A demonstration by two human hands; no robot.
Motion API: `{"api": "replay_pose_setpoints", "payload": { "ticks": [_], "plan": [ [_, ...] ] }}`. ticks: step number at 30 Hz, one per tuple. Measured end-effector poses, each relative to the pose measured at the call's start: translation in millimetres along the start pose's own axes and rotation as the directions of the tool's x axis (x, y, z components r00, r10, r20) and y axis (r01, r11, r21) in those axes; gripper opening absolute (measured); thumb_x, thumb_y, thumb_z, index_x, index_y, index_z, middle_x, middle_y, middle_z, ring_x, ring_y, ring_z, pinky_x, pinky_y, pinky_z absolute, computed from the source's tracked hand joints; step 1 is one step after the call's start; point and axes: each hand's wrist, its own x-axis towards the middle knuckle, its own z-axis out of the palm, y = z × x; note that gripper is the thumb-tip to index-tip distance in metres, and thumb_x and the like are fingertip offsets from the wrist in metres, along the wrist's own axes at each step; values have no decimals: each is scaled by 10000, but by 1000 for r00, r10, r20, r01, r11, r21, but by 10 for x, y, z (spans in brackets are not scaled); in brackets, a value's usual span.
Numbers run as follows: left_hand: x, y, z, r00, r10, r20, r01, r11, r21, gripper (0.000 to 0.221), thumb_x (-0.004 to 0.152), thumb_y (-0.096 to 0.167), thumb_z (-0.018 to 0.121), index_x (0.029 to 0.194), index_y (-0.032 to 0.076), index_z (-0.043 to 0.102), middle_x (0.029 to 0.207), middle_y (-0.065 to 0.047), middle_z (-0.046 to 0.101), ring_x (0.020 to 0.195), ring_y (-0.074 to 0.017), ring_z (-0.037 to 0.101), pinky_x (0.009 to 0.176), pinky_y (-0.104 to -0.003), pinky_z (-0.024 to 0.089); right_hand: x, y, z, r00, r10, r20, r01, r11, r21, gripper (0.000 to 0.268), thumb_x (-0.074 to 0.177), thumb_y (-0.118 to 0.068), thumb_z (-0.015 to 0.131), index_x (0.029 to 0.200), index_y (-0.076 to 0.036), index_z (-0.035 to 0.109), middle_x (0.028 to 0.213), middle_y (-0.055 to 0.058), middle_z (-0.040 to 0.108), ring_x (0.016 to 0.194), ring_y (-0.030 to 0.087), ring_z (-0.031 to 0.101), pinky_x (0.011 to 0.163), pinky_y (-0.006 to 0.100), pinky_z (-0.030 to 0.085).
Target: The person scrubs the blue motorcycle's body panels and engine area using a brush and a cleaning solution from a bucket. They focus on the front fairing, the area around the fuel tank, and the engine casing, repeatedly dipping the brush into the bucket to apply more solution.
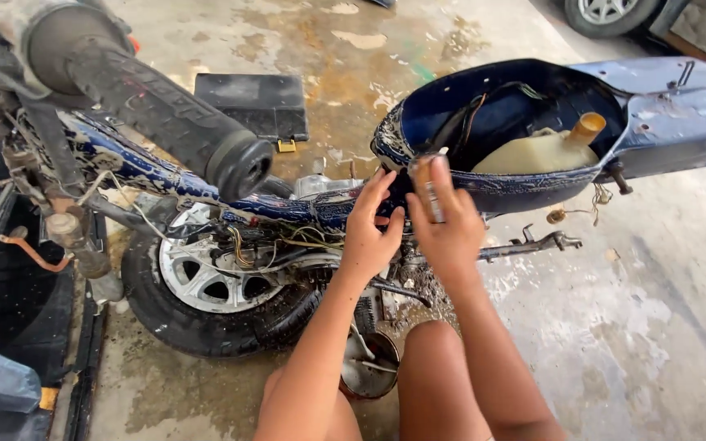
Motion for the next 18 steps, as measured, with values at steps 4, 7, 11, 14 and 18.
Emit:
{"api": "replay_pose_setpoints", "payload": {
  "ticks": [4,7,11,14,18],
  "plan": [
    [-34,-74,-130,1000,7,-22,-7,1000,4,528,1001,63,588,1517,97,477,1564,-296,387,1305,-488,546,870,-490,617,30,612,-708,998,-55,-32,57,997,51,701,825,-73,956,1456,-151,660,1078,190,758,944,382,729,848,440,543],
    [-21,-106,-257,998,-54,18,53,997,55,520,1011,158,568,1514,209,449,1642,-118,367,1375,-305,561,818,-305,609,316,607,-1204,965,-2,262,97,932,-350,629,1019,-340,781,1598,-174,601,905,116,635,705,326,616,592,437,470],
    [-9,-87,-317,999,-51,-14,52,994,95,521,1008,143,574,1511,204,453,1635,-111,382,1370,-302,574,815,-288,604,930,276,-1225,742,-182,645,629,520,-578,616,994,-695,529,1573,-484,533,865,-77,603,755,136,612,444,259,480],
    [-5,-98,-279,998,-53,-20,54,995,78,520,1010,130,582,1509,201,457,1637,-117,385,1388,-317,566,799,-272,590,1246,250,-1072,533,-331,779,795,512,-326,600,992,-623,488,1568,-454,474,1008,-29,615,870,198,584,608,316,533],
    [63,-139,-217,998,-43,-49,46,997,67,513,1015,140,568,1511,204,456,1634,-137,386,1392,-320,560,811,-277,605,1459,904,-1293,356,-558,750,900,421,-113,611,970,-582,566,1559,-475,447,1109,-10,630,914,217,596,766,339,525]
  ]
}}
